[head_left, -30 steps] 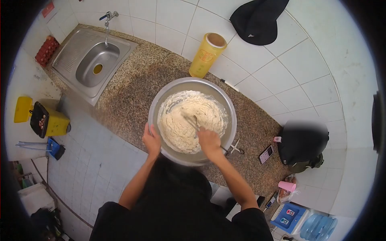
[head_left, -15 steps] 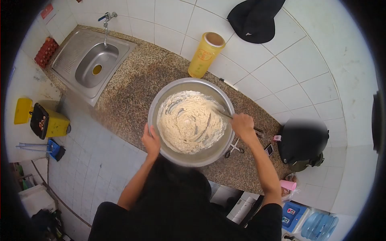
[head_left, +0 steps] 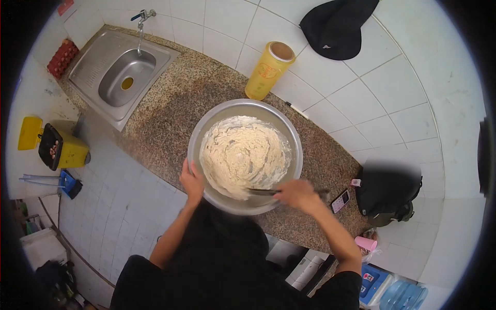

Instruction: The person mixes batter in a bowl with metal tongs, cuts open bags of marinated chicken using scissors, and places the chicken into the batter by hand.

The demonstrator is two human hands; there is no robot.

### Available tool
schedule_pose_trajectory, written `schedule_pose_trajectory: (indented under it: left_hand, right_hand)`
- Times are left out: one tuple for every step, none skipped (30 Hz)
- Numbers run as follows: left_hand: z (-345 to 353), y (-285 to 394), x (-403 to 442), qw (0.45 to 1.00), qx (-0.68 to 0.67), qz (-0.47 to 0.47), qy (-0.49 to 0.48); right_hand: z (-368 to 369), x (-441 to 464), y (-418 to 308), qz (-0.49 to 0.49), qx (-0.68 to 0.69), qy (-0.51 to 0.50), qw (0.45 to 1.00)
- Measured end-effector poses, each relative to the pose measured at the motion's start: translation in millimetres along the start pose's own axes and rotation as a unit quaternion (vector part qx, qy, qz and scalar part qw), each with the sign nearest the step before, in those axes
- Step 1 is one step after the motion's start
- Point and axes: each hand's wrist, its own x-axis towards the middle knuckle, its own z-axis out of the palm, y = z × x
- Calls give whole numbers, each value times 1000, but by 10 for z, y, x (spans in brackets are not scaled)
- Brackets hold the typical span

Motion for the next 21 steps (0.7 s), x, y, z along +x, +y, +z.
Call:
schedule_pose_trajectory:
  left_hand:
    - [3, -4, -9, 1000, -19, 5, -5]
    - [-4, -8, -12, 999, -37, 10, -10]
    - [-13, -16, -7, 998, -55, 15, -15]
    - [-17, -32, -8, 998, -54, 13, -17]
    - [-11, -48, -13, 998, -53, 10, -17]
    - [2, -61, -19, 998, -52, 6, -17]
    - [15, -79, -19, 999, -42, 2, -12]
    - [24, -95, -12, 999, -32, -2, -7]
    - [37, -96, 0, 1000, -23, -5, -3]
    - [40, -80, 7, 1000, -23, -7, -6]
    - [31, -59, 8, 1000, -23, -9, -9]
    - [25, -47, 15, 1000, -22, -11, -11]
    - [43, -65, 25, 1000, -24, -12, -9]
    - [66, -105, 26, 1000, -25, -13, -6]
    - [59, -120, 14, 1000, -25, -16, -5]
    - [47, -137, 9, 1000, -18, -21, -3]
    - [35, -114, 23, 1000, -13, -26, 0]
    - [23, -87, 25, 1000, -8, -30, 1]
    - [0, -57, 23, 1000, -9, -27, 2]
    - [-28, -28, 23, 1000, -11, -23, 2]
    - [-42, -16, 22, 1000, -12, -19, 3]
  right_hand:
    - [-226, -42, 84, 44, -42, -37, 997]
    - [-281, -5, 256, 75, -63, -26, 995]
    - [-317, 50, 393, 106, -84, -16, 991]
    - [-354, 124, 481, 134, -80, 9, 988]
    - [-408, 192, 551, 160, -79, 34, 983]
    - [-433, 246, 594, 186, -78, 59, 978]
    - [-409, 319, 572, 185, -43, 102, 976]
    - [-366, 425, 473, 184, -8, 145, 972]
    - [-298, 559, 377, 183, 27, 188, 965]
    - [51, 868, 368, 132, 8, 254, 958]
    - [406, 1108, 301, 80, -11, 318, 945]
    - [422, 1070, 5, 88, 40, 292, 951]
    - [377, 965, -270, 94, 90, 266, 955]
    - [434, 863, -389, 60, 93, 242, 964]
    - [490, 757, -476, 27, 96, 217, 971]
    - [494, 640, -483, 20, 121, 174, 977]
    - [469, 501, -414, 14, 144, 133, 981]
    - [436, 374, -306, 8, 168, 91, 982]
    - [387, 277, -135, 17, 145, 64, 987]
    - [315, 194, 44, 26, 123, 37, 991]
    - [174, 107, 163, 57, 103, 20, 993]
